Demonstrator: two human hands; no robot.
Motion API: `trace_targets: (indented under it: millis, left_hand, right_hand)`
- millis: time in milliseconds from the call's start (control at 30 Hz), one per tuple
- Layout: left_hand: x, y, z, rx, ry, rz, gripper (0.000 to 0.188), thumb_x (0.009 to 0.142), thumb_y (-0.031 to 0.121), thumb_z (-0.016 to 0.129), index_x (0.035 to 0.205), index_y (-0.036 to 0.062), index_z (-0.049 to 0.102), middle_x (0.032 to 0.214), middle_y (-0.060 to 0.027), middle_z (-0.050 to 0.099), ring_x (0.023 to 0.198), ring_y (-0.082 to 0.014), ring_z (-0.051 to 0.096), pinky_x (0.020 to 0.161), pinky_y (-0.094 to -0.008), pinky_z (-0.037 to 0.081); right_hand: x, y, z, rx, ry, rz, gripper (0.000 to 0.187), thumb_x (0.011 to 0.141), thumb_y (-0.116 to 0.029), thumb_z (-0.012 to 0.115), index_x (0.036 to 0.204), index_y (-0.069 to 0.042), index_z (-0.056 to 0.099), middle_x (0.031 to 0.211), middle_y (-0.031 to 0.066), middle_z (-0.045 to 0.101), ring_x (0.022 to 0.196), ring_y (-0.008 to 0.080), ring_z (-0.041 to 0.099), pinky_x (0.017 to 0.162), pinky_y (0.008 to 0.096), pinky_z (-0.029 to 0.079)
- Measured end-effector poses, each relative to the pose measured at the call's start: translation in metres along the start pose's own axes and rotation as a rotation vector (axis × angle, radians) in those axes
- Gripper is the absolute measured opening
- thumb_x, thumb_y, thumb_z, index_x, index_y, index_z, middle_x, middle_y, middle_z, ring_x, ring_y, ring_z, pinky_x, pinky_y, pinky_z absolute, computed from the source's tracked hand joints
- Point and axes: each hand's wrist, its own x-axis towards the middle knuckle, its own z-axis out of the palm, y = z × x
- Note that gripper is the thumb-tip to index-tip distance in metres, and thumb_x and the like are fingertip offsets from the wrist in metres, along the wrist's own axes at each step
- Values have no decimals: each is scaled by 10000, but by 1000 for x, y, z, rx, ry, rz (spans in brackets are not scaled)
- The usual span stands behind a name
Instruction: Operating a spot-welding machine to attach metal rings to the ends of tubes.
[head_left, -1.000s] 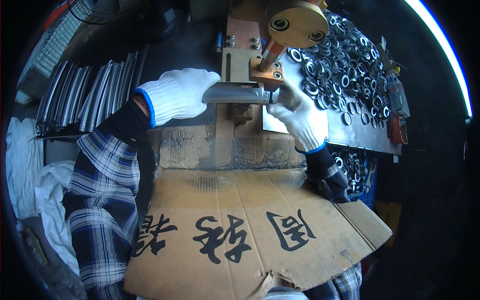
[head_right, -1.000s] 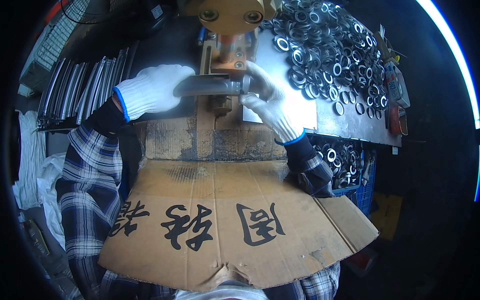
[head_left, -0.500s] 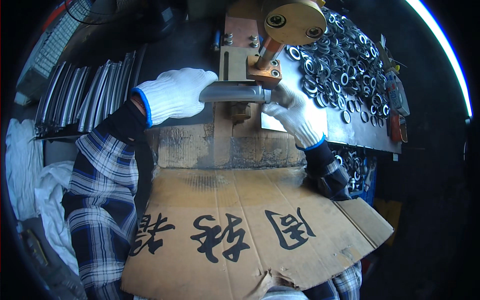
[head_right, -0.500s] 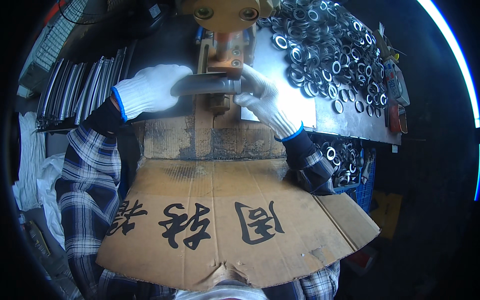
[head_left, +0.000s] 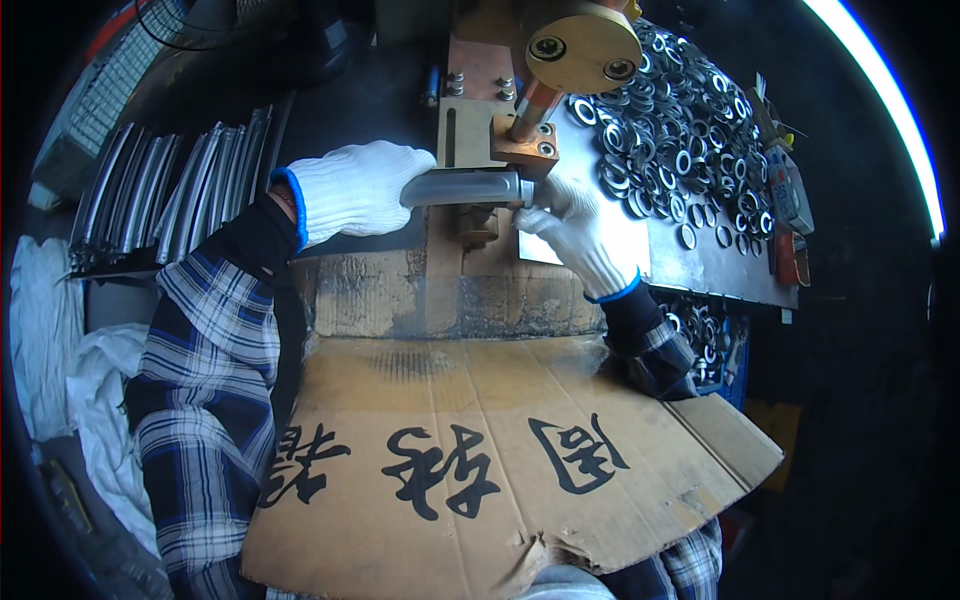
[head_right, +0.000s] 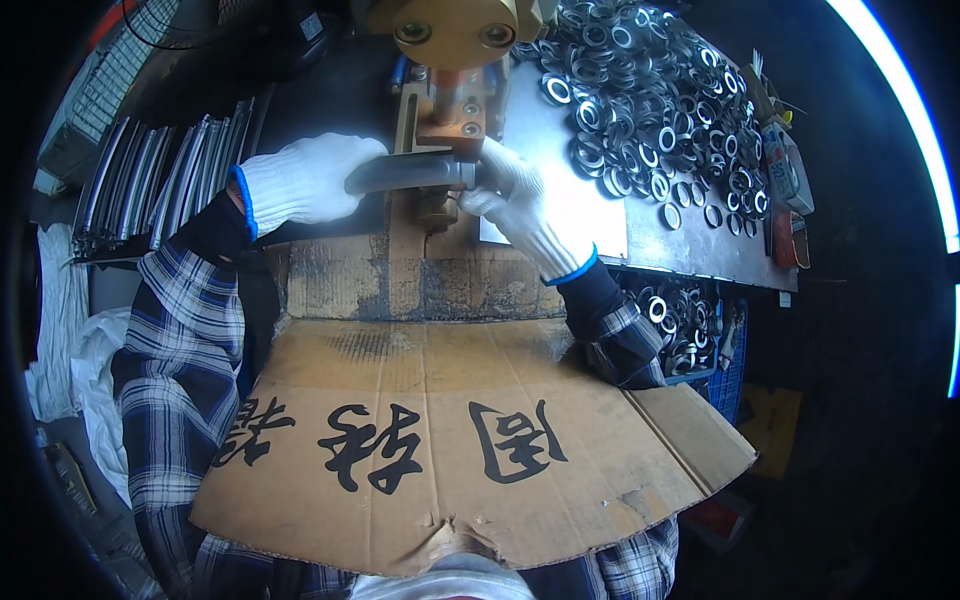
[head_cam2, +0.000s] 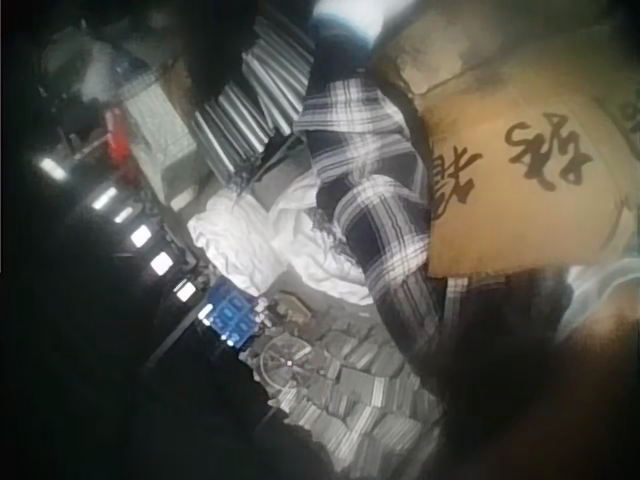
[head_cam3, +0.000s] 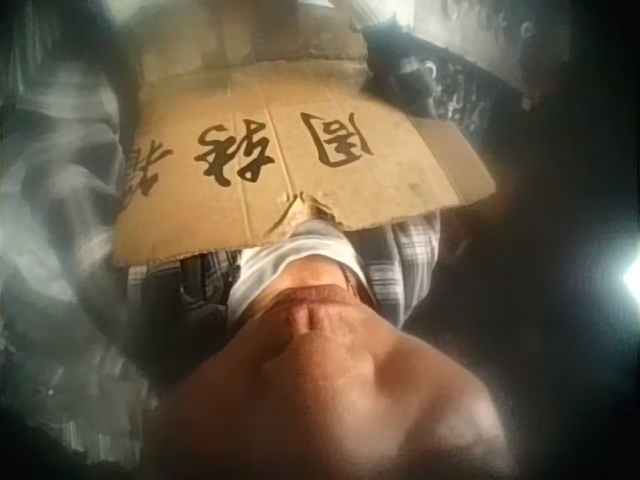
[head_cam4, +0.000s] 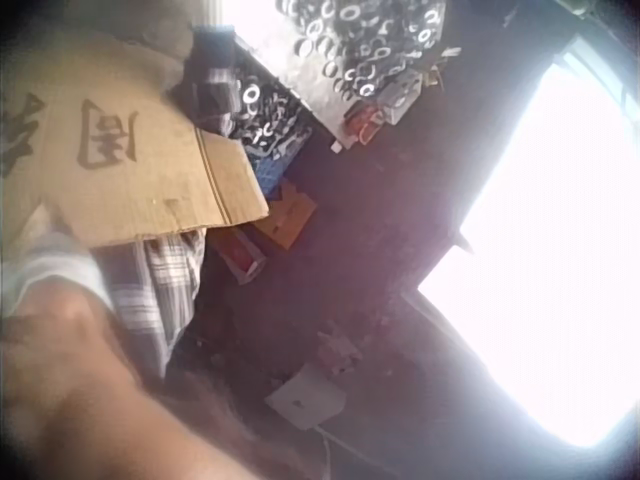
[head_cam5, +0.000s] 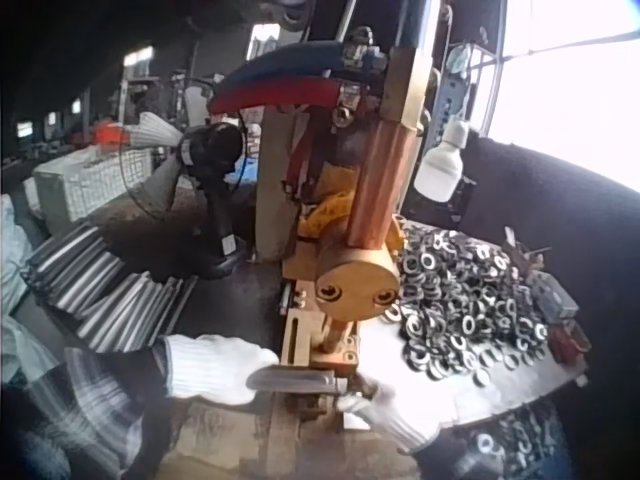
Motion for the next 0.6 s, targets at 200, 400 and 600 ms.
trace_targets:
  millis: [200, 400, 600]
  left_hand:
    - [2, -4, 0, -39, -44, -7, 343, 972, 99, 681, 1307, 25, 703, 1115, -237, 794, 1018, -447, 796, 889, -521, 652]
    - [5, 1, -20, -2, -77, 1, 363, 938, 85, 690, 1295, 29, 715, 1143, -247, 799, 1037, -454, 795, 904, -524, 646]
    - [4, -8, -13, 58, 38, 96, 380, 910, 72, 695, 1288, 35, 721, 1097, -248, 800, 1035, -470, 787, 902, -531, 638]
  right_hand:
    - [-2, 6, -4, 165, 58, -6, 435, 969, -16, 843, 1393, 1, 749, 1131, 15, 800, 961, 87, 680, 860, 304, 600]
    - [2, 1, 0, -262, 171, -144, 319, 891, -114, 952, 1178, -27, 843, 900, 6, 740, 769, 84, 609, 680, 323, 533]
    - [3, -9, 1, -284, 127, -49, 428, 887, -38, 921, 1292, -30, 783, 1065, 31, 779, 920, 100, 690, 808, 300, 580]
